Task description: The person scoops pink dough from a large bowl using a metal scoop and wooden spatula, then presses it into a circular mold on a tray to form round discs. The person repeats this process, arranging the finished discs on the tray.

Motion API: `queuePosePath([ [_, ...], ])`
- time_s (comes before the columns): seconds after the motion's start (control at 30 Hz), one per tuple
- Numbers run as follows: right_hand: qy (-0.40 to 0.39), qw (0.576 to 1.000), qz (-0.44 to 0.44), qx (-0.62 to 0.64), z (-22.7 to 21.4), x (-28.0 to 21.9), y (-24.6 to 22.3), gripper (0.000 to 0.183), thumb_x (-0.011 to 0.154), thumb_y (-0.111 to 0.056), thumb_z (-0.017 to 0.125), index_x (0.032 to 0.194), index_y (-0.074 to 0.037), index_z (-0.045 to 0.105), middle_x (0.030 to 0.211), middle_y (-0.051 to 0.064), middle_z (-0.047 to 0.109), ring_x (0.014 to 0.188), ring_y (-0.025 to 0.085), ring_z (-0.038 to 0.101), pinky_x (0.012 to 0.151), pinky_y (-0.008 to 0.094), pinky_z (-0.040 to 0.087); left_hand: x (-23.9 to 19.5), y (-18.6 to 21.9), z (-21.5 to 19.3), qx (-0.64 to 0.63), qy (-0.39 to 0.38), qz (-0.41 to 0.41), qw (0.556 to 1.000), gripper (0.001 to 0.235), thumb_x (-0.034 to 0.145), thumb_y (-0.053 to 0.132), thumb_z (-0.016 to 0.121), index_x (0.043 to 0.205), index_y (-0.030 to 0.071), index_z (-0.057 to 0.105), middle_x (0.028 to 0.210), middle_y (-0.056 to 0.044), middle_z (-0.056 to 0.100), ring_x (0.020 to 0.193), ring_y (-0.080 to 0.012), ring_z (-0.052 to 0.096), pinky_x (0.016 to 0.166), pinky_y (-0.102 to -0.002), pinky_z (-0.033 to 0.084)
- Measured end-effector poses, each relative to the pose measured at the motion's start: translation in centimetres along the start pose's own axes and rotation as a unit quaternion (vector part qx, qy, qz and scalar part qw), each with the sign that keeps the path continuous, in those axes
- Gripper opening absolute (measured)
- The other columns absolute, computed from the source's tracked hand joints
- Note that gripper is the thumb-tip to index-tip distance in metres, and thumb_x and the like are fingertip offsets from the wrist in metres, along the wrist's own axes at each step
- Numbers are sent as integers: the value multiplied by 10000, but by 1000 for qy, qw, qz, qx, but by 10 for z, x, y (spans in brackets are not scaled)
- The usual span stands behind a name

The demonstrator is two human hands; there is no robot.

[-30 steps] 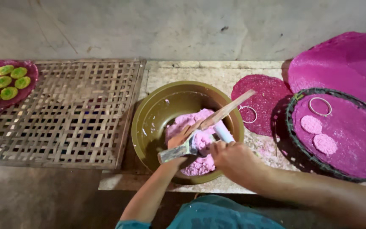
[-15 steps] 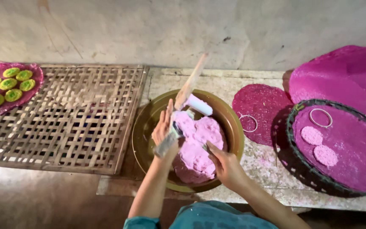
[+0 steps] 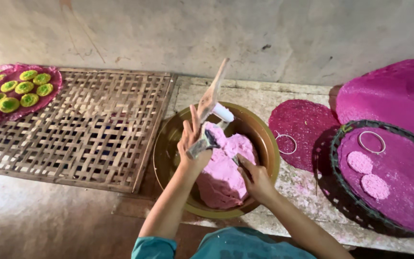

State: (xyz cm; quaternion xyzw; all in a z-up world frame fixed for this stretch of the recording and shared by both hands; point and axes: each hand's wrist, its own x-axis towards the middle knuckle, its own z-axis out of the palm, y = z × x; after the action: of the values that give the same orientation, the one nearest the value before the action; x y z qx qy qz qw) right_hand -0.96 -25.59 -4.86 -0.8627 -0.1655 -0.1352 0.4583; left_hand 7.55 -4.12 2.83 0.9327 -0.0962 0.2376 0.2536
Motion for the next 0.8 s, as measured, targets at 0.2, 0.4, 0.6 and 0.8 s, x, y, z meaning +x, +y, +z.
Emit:
queuePosePath([
  [0.2, -204, 923, 290, 148, -24, -9, 12, 446, 1039, -177, 548, 1475, -128, 625, 818, 314, 607, 662, 219, 506, 633, 420, 463, 33, -31, -1, -344, -39, -273, 897, 515, 964, 32, 546, 1465, 95, 445, 1011, -83, 678, 775, -191, 668, 604, -327, 538],
  [0.4, -201, 937, 30, 282, -56, 15, 4, 701, 1106, -512, 425, 1658, -113, 261, 1647, 135, 352, 1500, 228, 355, 1217, 404, 291, -11, -10, 19, -689, -90, -175, 697, 305, 779, -48, 651, 1078, 12, 664, 922, -64, 645, 817, -166, 636, 637, -314, 534],
  [0.6, 32, 729, -58, 681, -154, 10, -11, 832, 1018, -640, 491, 1606, -315, -1, 1613, 252, 323, 1322, 404, 532, 1022, 600, 482, -99, 127, 54, -755, -453, -331, 339, 437, 717, 30, 678, 1148, -40, 692, 997, -148, 696, 873, -227, 675, 717, -348, 589],
  [0.8, 43, 824, -110, 555, -298, -48, 7, 660, 1045, -402, 592, 1609, -191, 322, 1497, 287, 502, 1166, 445, 689, 798, 476, 614, -75, 231, 67, -559, -451, 37, 695, 358, 883, 47, 764, 1215, -20, 648, 1096, -126, 696, 1016, -168, 641, 874, -331, 566],
])
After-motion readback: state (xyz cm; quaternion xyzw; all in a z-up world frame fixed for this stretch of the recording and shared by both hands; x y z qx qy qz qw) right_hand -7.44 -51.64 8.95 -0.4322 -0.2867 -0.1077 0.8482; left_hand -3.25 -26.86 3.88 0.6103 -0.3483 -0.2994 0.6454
